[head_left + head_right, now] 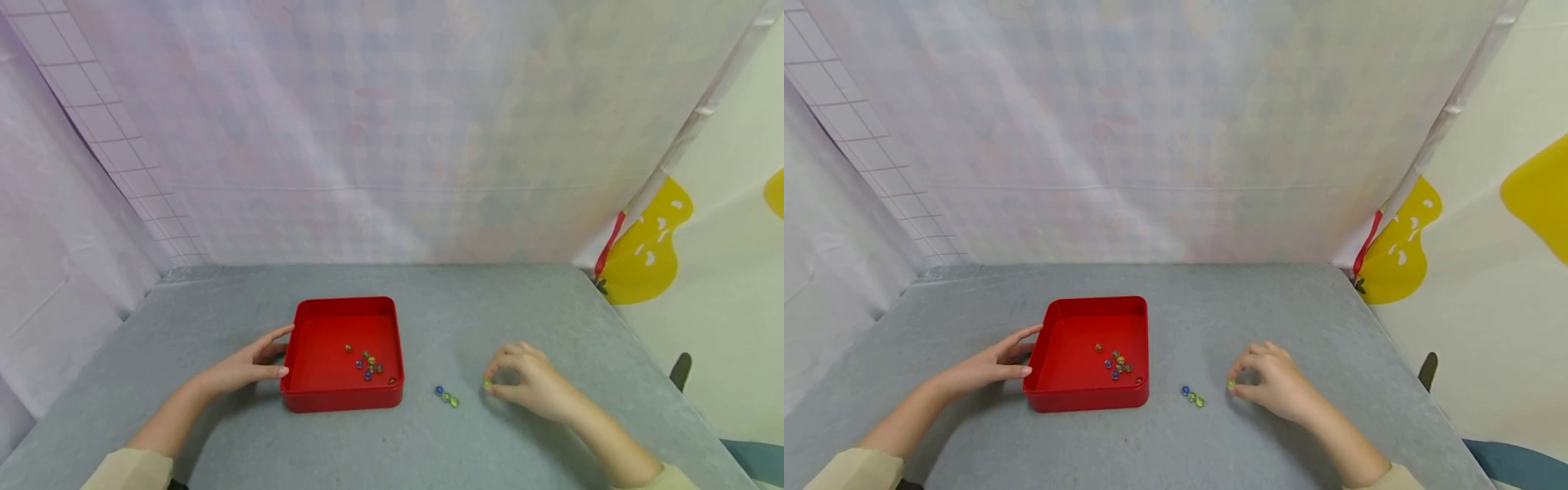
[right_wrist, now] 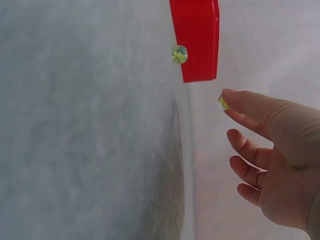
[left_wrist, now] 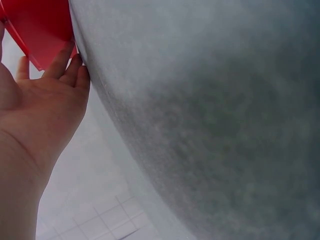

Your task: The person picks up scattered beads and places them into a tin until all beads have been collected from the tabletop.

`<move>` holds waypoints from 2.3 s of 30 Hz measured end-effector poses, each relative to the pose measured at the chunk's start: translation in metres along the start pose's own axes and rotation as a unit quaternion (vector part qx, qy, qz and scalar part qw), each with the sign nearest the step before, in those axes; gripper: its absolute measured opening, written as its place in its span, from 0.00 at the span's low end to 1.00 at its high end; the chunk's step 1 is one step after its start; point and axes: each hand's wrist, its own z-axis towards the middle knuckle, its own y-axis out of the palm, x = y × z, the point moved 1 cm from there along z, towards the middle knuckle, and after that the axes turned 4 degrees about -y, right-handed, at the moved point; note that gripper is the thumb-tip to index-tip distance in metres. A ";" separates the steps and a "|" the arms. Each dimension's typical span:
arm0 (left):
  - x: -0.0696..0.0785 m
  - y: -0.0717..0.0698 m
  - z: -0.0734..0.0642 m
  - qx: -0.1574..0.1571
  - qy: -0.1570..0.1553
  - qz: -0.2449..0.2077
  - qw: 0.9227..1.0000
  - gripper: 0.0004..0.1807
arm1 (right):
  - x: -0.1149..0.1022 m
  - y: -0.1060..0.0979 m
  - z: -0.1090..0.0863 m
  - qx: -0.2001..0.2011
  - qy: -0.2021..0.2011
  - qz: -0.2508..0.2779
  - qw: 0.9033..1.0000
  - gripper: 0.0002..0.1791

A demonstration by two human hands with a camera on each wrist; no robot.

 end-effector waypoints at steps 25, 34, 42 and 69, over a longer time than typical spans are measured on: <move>0.000 0.000 0.000 0.009 -0.011 0.000 1.000 0.42 | -0.011 0.002 0.016 0.029 0.025 0.052 0.998 0.14; 0.000 -0.001 0.000 0.007 -0.014 -0.004 1.000 0.42 | -0.014 0.003 0.022 0.032 0.028 0.058 0.997 0.13; -0.001 0.000 -0.001 0.013 -0.007 0.011 1.000 0.42 | -0.017 0.005 0.028 0.047 0.007 0.057 0.997 0.15; 0.000 0.000 0.000 0.009 -0.008 0.001 1.000 0.42 | -0.037 0.021 0.049 0.066 -0.005 0.090 0.994 0.12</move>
